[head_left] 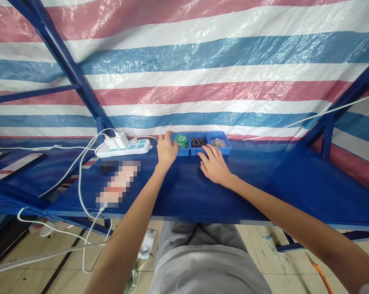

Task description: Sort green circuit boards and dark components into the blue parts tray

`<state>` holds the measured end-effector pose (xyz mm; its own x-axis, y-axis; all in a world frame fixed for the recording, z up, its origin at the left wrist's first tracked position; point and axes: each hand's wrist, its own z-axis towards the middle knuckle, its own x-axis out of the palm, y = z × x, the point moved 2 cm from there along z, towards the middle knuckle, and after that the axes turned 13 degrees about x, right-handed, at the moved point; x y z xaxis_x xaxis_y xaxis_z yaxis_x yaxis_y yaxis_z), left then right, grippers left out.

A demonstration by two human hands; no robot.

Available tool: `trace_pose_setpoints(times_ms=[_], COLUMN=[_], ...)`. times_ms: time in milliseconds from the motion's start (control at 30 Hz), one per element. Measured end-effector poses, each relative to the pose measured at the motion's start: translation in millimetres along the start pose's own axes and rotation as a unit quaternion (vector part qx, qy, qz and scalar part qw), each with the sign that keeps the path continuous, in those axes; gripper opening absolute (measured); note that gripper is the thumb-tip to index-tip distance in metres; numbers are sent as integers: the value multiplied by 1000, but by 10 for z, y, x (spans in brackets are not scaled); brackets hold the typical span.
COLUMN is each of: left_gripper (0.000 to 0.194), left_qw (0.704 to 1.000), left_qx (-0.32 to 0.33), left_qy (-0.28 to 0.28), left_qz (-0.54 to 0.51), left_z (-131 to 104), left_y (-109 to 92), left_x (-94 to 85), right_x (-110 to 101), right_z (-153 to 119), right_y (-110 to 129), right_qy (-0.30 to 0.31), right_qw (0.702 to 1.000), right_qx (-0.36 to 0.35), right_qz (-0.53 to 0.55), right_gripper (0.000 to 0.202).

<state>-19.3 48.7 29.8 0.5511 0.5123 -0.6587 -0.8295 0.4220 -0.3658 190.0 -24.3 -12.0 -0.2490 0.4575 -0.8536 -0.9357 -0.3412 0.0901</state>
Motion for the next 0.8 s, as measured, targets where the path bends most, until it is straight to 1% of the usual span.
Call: trace_pose_setpoints(times_ms=[33, 100, 200, 300, 367, 433, 533, 633, 700, 800], left_gripper=[43, 48, 54, 63, 69, 71, 58, 42, 39, 38], left_qw=[1000, 997, 992, 979, 972, 970, 974, 979, 983, 982], left_qx=[-11, -48, -73, -87, -83, -85, -99, -104, -102, -113], left_qy=[-10, -28, -10, 4, 6, 14, 24, 9, 1, -11], left_qz=[-23, -54, -107, -185, -219, -226, -203, -176, -155, -149], left_z=[71, 125, 63, -12, -26, -22, -13, -12, -20, -44], left_y=[84, 241, 411, 521, 563, 585, 589, 561, 540, 553], left_x=[65, 201, 383, 460, 442, 386, 271, 158, 99, 50], right_x=[27, 84, 142, 143, 117, 81, 36, 32, 64, 146], right_z=[22, 43, 35, 16, 6, 6, 57, 187, 285, 361], right_y=[-20, -64, -118, -143, -138, -105, 10, 202, 345, 505], right_qy=[-5, -5, 10, 19, 16, 13, 18, 26, 31, 32], right_qw=[1000, 999, 998, 998, 998, 998, 995, 991, 988, 987], right_qx=[8, 29, 46, 41, 30, 7, -46, -89, -95, -69], right_qz=[2, 12, 36, 48, 54, 63, 81, 100, 115, 142], right_gripper=[47, 51, 53, 54, 53, 53, 55, 57, 57, 53])
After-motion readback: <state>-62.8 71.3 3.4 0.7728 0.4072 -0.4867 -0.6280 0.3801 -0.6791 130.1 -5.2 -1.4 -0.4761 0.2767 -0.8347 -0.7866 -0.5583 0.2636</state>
